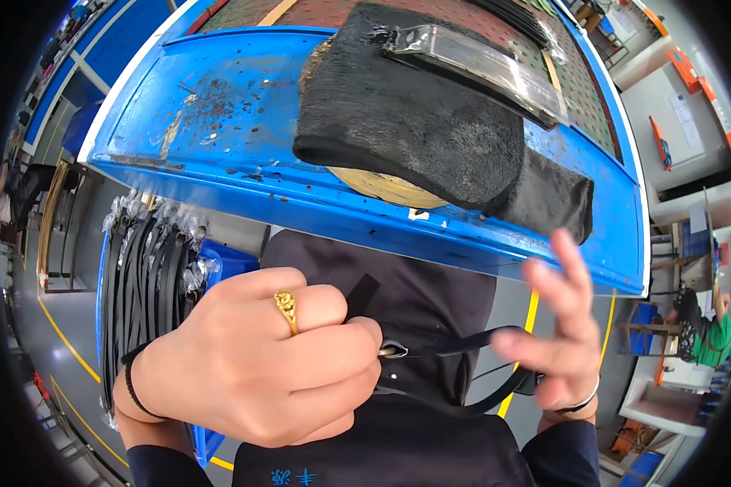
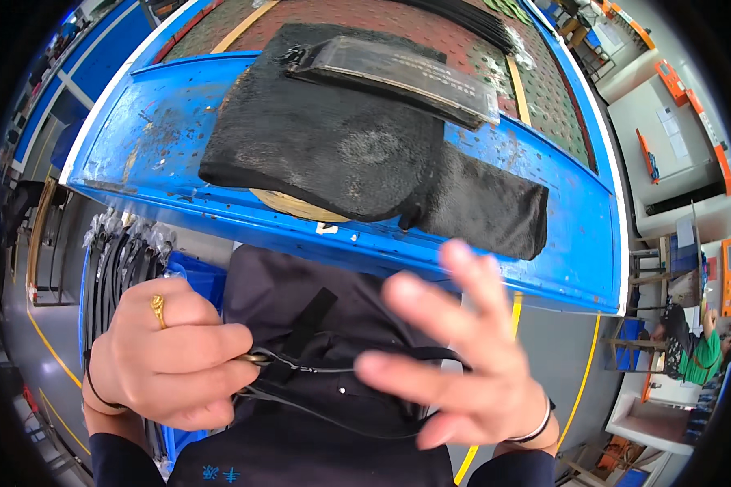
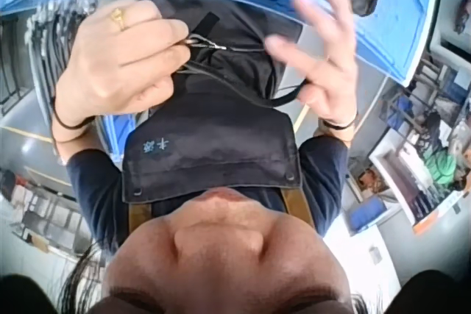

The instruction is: The person attaches metal buckles to black leather straps using a handheld stapler-like tool. They repeatedly pick up a strap, insert the buckle, and secure it with the tool, then place the finished item on a conveyor belt. The process is repetitive and performed one item at a time.

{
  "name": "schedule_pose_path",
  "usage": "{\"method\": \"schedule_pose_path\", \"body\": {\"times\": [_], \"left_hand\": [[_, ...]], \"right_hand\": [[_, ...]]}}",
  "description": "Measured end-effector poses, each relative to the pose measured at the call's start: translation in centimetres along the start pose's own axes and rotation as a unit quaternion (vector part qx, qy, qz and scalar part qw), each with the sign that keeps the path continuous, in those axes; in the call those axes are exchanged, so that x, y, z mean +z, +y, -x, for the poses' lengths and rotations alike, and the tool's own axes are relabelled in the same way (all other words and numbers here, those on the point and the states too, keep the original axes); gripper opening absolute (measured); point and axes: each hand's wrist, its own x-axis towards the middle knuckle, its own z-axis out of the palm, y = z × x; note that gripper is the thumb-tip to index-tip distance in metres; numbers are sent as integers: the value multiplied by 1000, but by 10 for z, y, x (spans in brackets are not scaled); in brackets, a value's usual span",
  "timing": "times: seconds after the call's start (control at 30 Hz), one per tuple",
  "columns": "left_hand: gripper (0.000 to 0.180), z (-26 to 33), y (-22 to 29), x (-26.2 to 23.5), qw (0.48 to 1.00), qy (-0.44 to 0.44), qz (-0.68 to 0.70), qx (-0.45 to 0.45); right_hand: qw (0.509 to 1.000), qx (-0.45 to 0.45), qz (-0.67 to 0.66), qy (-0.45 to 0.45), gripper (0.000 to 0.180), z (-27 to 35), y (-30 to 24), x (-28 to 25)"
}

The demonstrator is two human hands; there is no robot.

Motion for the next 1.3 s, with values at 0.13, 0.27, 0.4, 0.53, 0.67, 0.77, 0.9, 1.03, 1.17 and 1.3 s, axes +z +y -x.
{"method": "schedule_pose_path", "body": {"times": [0.13, 0.27, 0.4, 0.53, 0.67, 0.77, 0.9, 1.03, 1.17, 1.3], "left_hand": [[15, -3, 1, -1, 1000, 0, -6, 9], [14, -3, 2, 0, 1000, 6, -6, 7], [13, -4, 2, 0, 1000, 12, -6, 11], [14, -3, 2, 1, 1000, 9, -9, 9], [14, -1, 1, 1, 1000, 11, -7, 11], [13, 0, 1, 1, 1000, 17, -9, 11], [12, 5, 4, -1, 999, 25, -19, -2], [13, 7, 4, -8, 1000, 22, -2, -12], [17, 9, 0, -10, 997, 54, 16, -50], [15, 23, 1, -18, 981, 113, 7, -155]], "right_hand": [[996, -42, 26, -81, 59, -7, -5, 7], [994, -46, 37, -88, 59, -8, -4, 11], [994, -47, 50, -86, 59, -6, -3, 13], [994, -39, 56, -85, 60, -5, -2, 14], [995, -23, 56, -75, 61, -5, -3, 14], [996, 9, 63, -59, 63, -7, -3, 11], [988, 87, 113, 61, 64, -11, 13, -4], [919, 193, 333, 84, 43, -15, 43, -26], [894, 237, 380, 21, 37, -18, 44, -39], [880, 230, 416, 12, 36, -17, 55, -37]]}}
